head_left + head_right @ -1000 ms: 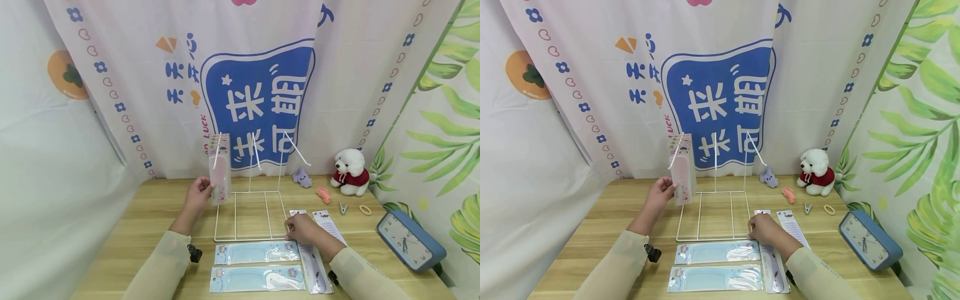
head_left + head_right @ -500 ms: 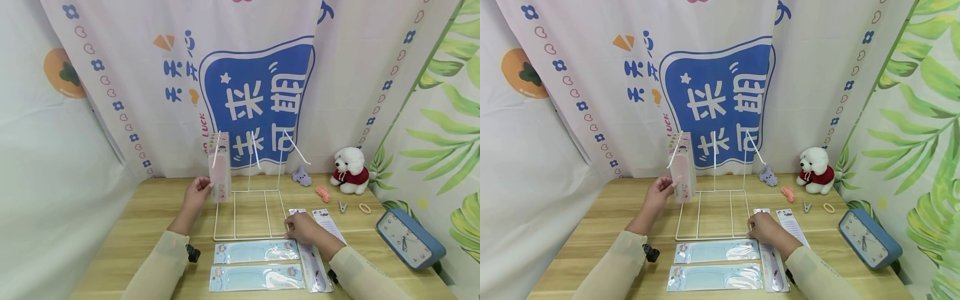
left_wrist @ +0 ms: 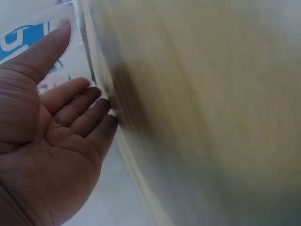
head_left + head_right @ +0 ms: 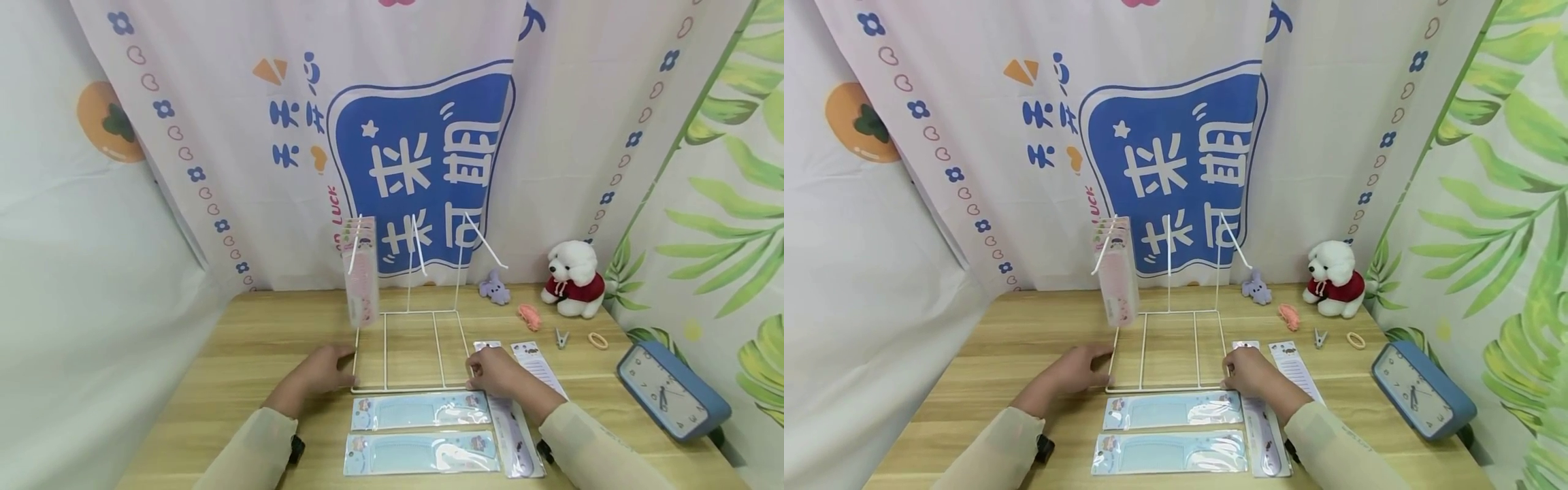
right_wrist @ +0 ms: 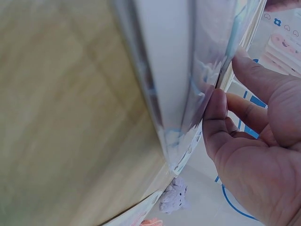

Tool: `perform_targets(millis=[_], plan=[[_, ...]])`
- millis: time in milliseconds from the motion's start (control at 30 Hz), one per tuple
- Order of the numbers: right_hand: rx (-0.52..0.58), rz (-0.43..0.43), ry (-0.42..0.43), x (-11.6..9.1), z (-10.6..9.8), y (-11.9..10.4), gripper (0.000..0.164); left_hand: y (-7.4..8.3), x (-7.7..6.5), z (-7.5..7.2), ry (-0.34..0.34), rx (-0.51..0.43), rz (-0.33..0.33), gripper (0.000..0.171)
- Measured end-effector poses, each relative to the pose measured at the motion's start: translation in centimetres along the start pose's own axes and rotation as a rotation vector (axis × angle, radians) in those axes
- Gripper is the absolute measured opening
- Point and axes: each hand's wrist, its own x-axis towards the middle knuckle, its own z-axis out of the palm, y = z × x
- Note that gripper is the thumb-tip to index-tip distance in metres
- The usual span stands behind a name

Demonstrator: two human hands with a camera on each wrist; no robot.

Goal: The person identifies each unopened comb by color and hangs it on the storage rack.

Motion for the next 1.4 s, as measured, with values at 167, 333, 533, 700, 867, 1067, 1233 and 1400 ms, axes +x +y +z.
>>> perform_targets(millis=[167,333,533,700,867,1067,1233,1400], plan=[[0.002,-0.007,0.000,-0.1,0.3,-0.1,0.046,0.0,-0.5,0.6,-0.015,0.030,-0.019,0.078],[-0.002,-0.009,-0.007,0.0,0.3,-0.2,0.046,0.0,-0.7,0.5,-0.021,0.046,-0.022,0.079],[0.003,-0.014,-0.008,0.1,0.2,-0.4,0.046,0.1,-0.9,0.3,-0.024,0.063,-0.028,0.080],[0.012,-0.008,-0.014,0.2,0.2,-0.4,0.046,0.2,-1.0,0.3,-0.028,0.090,-0.036,0.080],[0.028,-0.024,-0.014,0.3,0.3,-0.2,0.048,0.3,-1.1,0.3,-0.037,0.128,-0.034,0.081],[0.049,-0.036,-0.008,0.1,0.4,0.2,0.051,0.7,-1.1,0.4,-0.058,0.156,-0.039,0.082],[0.102,-0.038,0.010,-0.3,0.0,0.5,0.037,1.2,-1.0,0.3,-0.066,0.149,-0.037,0.082],[0.247,-0.018,0.092,-1.6,-1.8,0.9,0.032,1.6,-1.0,0.1,-0.058,0.159,-0.035,0.081]])
